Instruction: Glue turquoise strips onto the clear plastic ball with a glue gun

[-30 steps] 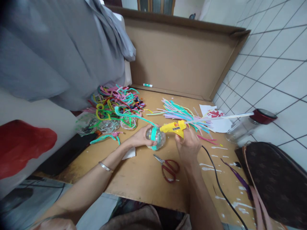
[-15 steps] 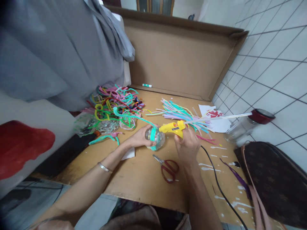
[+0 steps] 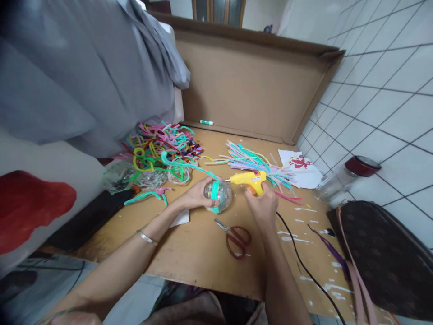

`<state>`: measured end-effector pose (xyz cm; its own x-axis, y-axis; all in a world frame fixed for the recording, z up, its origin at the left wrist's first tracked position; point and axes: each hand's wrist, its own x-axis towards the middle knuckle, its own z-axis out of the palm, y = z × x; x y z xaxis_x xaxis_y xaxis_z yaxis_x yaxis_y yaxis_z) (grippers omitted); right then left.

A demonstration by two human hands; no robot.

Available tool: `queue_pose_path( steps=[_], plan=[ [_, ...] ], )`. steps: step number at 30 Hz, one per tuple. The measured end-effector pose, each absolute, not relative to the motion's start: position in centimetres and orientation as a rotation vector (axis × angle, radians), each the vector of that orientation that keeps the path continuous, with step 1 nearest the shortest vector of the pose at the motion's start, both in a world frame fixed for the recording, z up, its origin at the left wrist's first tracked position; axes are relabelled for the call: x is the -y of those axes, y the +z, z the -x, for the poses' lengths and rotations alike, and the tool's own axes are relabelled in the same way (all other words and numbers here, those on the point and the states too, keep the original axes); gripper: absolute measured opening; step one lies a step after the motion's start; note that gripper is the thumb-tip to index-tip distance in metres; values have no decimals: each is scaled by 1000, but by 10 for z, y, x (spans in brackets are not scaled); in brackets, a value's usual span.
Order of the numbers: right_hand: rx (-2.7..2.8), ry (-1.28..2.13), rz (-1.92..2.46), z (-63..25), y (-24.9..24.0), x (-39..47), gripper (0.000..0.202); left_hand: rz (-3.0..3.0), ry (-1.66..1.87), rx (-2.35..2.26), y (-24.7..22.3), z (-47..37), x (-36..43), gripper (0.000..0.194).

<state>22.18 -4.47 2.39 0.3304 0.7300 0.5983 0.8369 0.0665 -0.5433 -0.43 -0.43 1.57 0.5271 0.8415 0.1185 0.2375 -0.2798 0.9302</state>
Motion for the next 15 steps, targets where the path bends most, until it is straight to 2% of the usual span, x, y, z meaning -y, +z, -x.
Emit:
queue_pose_path(
  steps=[7,12,15],
  plan=[
    [1325,374,1829,-239,6,31,44,-1804,789,-905,17,4,5,78],
    [1487,147,2257,-244,-7,27,48,-1805,768,-929,17,4,5,79],
    [1490,73,2350,-243,-10,28,45,-1817,765,-955,16,3,4,80]
  ],
)
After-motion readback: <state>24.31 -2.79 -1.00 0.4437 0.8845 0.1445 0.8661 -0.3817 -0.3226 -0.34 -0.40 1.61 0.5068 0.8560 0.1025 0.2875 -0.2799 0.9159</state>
